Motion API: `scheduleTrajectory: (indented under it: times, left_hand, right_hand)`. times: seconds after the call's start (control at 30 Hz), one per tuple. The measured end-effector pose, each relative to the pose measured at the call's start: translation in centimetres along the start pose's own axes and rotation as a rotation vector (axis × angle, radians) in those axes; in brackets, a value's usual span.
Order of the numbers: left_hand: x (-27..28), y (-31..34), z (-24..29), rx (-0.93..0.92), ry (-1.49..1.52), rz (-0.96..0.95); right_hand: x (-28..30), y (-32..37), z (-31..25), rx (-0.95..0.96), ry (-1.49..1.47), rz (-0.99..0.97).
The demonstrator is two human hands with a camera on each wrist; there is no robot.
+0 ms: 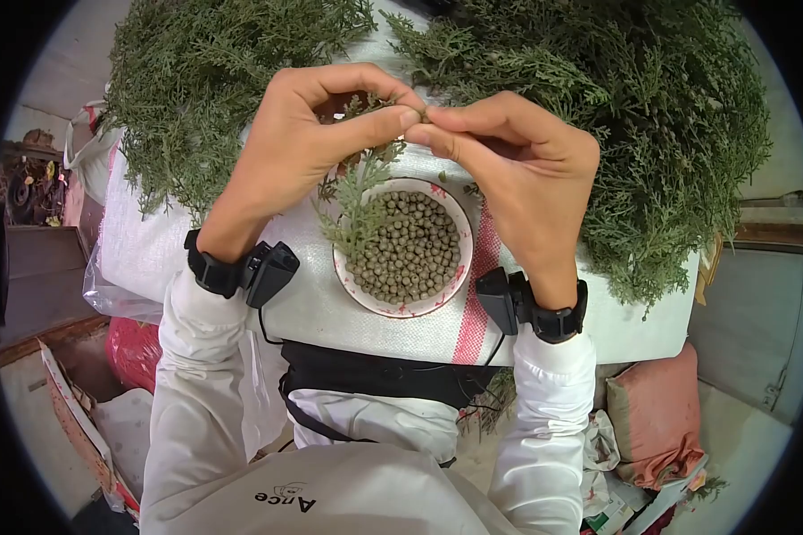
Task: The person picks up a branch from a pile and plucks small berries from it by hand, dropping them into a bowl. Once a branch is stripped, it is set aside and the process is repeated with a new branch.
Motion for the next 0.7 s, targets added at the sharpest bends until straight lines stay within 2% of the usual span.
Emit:
scheduleTrajectory:
  times: [0.07,0.17,0.3,0.7]
  left_hand:
    - [0.0,0.1,0.1,0.038,0.054,-0.018]
    - [0.1,0.1,-0.3,0.056,0.083,0.056]
    - [0.4,0.3,-0.2,0.101,0.112,0.018]
    - [-0.2,0.1,-0.6,0.056,0.287,-0.086]
  right_hand:
    - [0.1,0.0,-0.4,-0.016,-0.049,0.042]
    - [0.2,-0.1,-0.5,-0.016,-0.007,0.043]
    - [0.3,-0.1,-0.2,-0.056,-0.048,0.032]
    - [-0.5,0.2,0.4,-0.056,-0.209,0.001]
Point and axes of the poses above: each hand's wrist, its own y-axis away from the middle knuckle, its own x-axis out of the back of the hand, z = x × y, the point moved 4 cm from there along -y, towards the middle knuckle, and after that the axes turned 14 degrees about -z, right-handed, at the moved point
